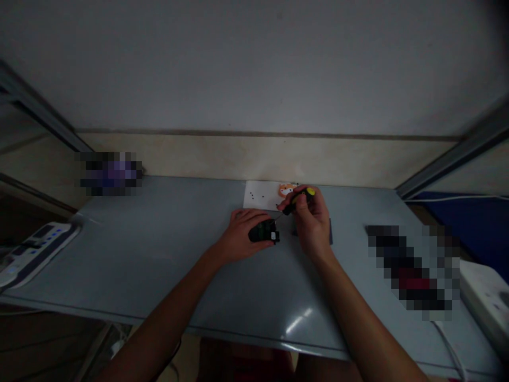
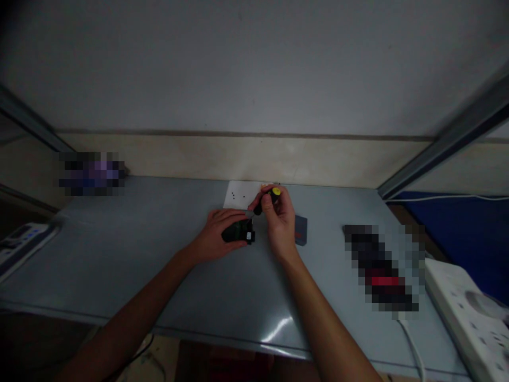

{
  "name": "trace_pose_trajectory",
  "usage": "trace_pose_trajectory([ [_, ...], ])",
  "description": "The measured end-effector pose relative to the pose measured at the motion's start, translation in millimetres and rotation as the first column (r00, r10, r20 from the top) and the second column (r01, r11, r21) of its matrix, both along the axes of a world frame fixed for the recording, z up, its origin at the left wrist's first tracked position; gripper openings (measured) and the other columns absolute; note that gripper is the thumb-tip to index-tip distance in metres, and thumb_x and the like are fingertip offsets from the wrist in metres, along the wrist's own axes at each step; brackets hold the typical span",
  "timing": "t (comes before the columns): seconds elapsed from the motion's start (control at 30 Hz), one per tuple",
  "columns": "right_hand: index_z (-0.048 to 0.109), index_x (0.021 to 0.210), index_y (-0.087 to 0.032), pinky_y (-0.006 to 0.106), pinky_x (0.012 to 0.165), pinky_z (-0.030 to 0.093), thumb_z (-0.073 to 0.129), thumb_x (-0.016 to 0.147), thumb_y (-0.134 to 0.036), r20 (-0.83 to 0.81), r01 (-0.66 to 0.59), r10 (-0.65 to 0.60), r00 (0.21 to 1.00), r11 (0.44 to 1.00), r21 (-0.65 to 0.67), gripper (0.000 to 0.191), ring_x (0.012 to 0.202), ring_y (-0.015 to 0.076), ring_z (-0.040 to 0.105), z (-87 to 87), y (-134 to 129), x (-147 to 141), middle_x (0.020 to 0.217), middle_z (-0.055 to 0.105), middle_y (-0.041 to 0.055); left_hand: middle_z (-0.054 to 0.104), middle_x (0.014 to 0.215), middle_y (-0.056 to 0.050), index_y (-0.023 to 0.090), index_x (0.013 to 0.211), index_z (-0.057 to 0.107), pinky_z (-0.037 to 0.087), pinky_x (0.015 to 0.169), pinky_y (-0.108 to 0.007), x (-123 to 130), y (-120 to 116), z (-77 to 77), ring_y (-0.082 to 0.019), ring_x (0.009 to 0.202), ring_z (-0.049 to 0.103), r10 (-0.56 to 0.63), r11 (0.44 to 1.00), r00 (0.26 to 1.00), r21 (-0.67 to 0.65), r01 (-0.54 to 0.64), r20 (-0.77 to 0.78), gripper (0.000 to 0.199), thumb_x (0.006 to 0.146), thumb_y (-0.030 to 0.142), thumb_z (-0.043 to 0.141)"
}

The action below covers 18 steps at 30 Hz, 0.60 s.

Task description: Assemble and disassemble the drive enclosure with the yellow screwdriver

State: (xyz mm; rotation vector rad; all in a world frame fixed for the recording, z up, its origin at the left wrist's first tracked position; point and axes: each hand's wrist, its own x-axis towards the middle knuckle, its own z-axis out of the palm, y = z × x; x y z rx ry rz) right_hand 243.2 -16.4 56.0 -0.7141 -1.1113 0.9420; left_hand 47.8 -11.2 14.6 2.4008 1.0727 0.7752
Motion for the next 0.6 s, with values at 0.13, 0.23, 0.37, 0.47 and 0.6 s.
trace_pose_trajectory([
  [0.13, 0.061, 0.107, -0.027, 0.034, 0.078, 0.052, 0.064, 0.099, -0.041, 0.034, 0.007, -0.006, 0.999, 1.000, -0.018, 0.017, 0.076, 0.0143, 0.064, -2.0, -0.5, -2.6, 0.088, 0.063, -0.0018, 0.068, 0.140, -0.005, 0.031, 0.134, 0.064, 0.032, 0.119, -0.049, 0.2, 0.7, -2.6, -0.027, 0.134, 0.058, -0.029, 0.999, 0.999, -0.017, 0.028, -0.016, 0.054, 0.086, 0.045, 0.083],
  [0.23, 0.061, 0.105, -0.026, 0.033, 0.076, 0.050, 0.064, 0.100, -0.040, 0.075, 0.010, -0.010, 0.997, 1.000, -0.012, 0.015, 0.076, 0.0140, 0.063, -2.2, -1.6, -4.3, 0.087, 0.061, -0.0018, 0.069, 0.139, -0.005, 0.030, 0.134, 0.065, 0.033, 0.117, -0.048, 0.6, 1.5, -5.8, -0.026, 0.132, 0.059, -0.026, 1.000, 1.000, -0.015, 0.026, 0.004, 0.050, 0.088, 0.041, 0.082],
  [0.37, 0.060, 0.104, -0.026, 0.033, 0.076, 0.049, 0.064, 0.100, -0.038, 0.117, 0.008, -0.006, 0.993, 1.000, -0.012, 0.012, 0.077, 0.0147, 0.063, -1.2, -2.9, -5.5, 0.087, 0.061, -0.0017, 0.069, 0.138, -0.005, 0.030, 0.133, 0.065, 0.034, 0.116, -0.049, 0.0, 1.9, -7.9, -0.027, 0.130, 0.061, -0.028, 1.000, 0.999, -0.012, 0.028, 0.021, 0.049, 0.088, 0.041, 0.082],
  [0.47, 0.060, 0.104, -0.026, 0.034, 0.076, 0.049, 0.064, 0.100, -0.038, 0.137, 0.012, -0.011, 0.991, 1.000, -0.007, 0.013, 0.076, 0.0150, 0.063, -1.1, -3.0, -5.6, 0.086, 0.060, -0.0019, 0.070, 0.137, -0.006, 0.031, 0.133, 0.065, 0.034, 0.116, -0.050, -0.5, 2.0, -7.8, -0.027, 0.129, 0.062, -0.036, 0.999, 0.999, -0.014, 0.036, 0.017, 0.050, 0.088, 0.041, 0.082],
  [0.6, 0.060, 0.103, -0.026, 0.034, 0.076, 0.050, 0.064, 0.100, -0.039, 0.145, 0.029, -0.028, 0.989, 1.000, -0.005, 0.014, 0.076, 0.0147, 0.063, -1.4, -2.5, -4.7, 0.088, 0.061, -0.0015, 0.070, 0.137, -0.006, 0.031, 0.134, 0.065, 0.034, 0.117, -0.051, -0.4, 2.3, -8.0, -0.028, 0.129, 0.062, -0.037, 0.999, 0.999, -0.021, 0.037, 0.008, 0.050, 0.088, 0.040, 0.082],
])
